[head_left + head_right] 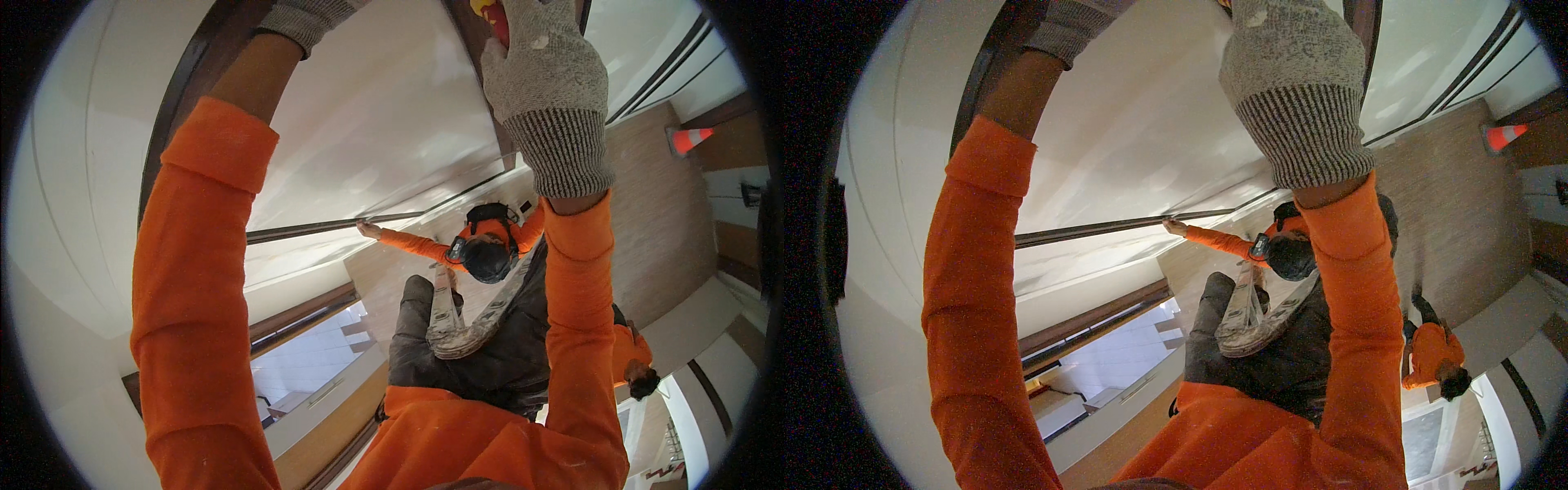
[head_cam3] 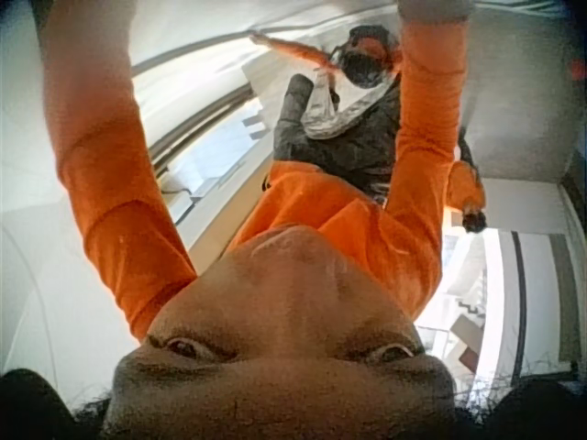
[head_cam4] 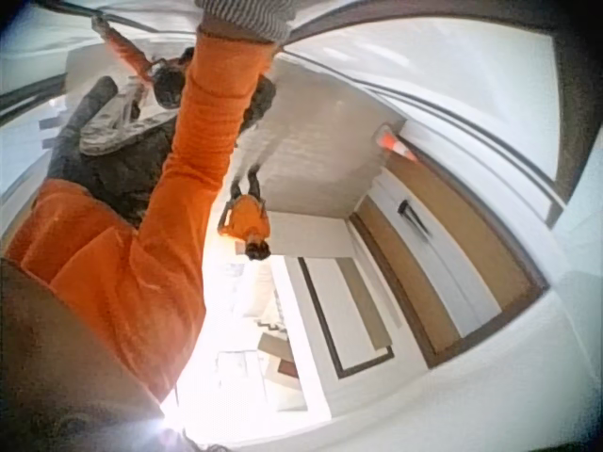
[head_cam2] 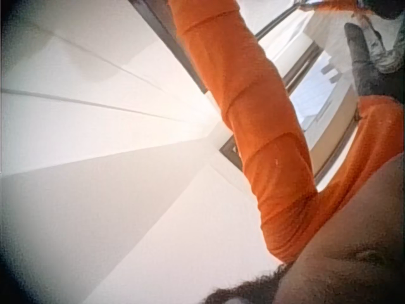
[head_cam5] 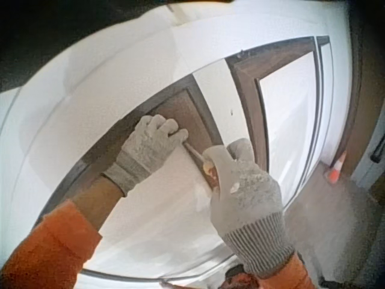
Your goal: The person stands on a ladder and uses a screwdriver to secure a dark brown trim piece to a white ceiling panel. They repeatedly position the trim and drive screws into the ceiling while another worker assists nearby.
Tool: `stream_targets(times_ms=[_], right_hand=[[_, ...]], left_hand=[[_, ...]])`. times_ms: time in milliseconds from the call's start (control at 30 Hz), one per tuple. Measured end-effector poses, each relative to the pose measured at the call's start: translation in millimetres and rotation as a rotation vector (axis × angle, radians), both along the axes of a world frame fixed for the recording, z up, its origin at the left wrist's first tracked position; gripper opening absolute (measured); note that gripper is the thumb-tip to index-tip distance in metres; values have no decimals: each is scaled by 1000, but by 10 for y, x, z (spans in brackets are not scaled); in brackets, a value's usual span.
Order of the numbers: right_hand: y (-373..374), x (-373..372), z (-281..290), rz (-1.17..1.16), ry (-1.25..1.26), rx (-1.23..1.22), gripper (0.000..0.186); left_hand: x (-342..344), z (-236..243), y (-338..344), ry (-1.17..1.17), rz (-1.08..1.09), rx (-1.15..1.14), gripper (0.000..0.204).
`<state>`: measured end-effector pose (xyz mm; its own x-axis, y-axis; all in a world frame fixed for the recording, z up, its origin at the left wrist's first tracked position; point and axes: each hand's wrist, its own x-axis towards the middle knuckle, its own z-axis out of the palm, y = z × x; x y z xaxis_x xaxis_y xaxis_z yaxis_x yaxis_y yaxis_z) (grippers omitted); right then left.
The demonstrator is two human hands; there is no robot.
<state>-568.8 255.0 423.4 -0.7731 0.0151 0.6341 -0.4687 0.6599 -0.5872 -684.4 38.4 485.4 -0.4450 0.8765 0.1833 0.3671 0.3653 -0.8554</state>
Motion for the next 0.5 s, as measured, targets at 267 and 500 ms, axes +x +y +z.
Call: stream_targets(times_ms=[267,500], right_hand=[[2,64,69,26,-13,-93,26],[-54,90,-25,-74,74,-136,27]], left_hand=[[-53,8,-6,78,-32,64,27],[-64,-51,-23,178,-144,113,22]])
